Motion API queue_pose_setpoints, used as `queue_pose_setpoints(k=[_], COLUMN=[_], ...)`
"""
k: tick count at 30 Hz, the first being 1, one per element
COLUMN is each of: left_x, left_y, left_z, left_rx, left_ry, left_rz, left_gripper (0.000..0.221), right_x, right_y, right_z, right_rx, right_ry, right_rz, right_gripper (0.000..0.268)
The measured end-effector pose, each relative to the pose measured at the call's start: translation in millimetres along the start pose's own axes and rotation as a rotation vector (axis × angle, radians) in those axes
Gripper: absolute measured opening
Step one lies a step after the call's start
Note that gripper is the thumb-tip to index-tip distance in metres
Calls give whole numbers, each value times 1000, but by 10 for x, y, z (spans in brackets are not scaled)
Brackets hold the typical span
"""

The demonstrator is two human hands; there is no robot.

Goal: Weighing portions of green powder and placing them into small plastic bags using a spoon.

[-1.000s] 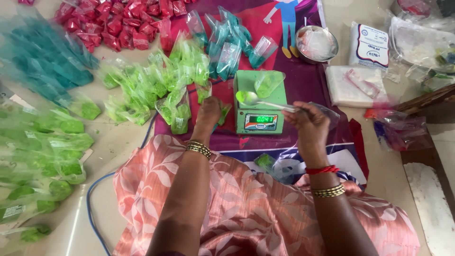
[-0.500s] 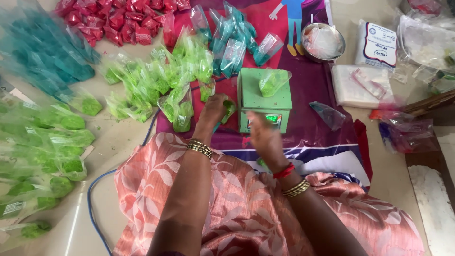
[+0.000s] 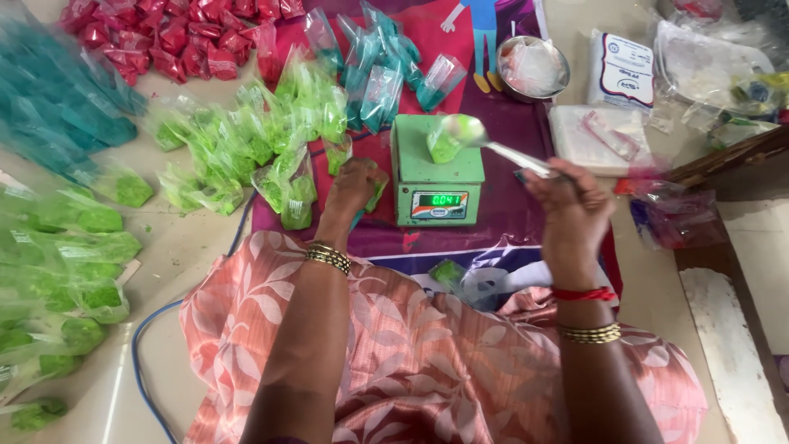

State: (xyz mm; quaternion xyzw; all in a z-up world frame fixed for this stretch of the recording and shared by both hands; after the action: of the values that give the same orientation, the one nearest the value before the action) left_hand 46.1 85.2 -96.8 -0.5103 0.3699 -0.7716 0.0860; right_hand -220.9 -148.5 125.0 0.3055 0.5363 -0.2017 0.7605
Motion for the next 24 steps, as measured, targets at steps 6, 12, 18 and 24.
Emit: queue_pose_setpoints(k=[6, 12, 18, 24], left_x=[211, 413, 787, 1093], left_y=[-210, -350, -458, -451], left_z=[-17, -34, -110, -194], left_rx=[125, 207, 193, 176], left_ry=[109, 198, 263, 338], left_rz=[-61, -36, -103, -117], left_gripper=[19, 19, 22, 25], right_x=[-508, -252, -239, -235], right_y=[-244, -755, -851, -961], right_z=[-96, -197, -121, -97], right_rx=[39, 180, 205, 225], right_ry=[-17, 49, 27, 18], right_rz=[46, 101, 102, 113], right_gripper=[17, 13, 13, 13])
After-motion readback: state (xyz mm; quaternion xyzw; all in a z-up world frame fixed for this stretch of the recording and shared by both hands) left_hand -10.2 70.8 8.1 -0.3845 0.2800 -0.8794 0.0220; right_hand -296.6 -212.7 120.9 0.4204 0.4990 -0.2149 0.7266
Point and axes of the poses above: each hand's wrist, its own z-axis towards the middle knuckle, its own y-axis out of the palm, x = y × z, the point moved 6 cm from there along z, towards the middle knuckle, and after that the axes turned 1 degree about z, right-handed, at the moved point
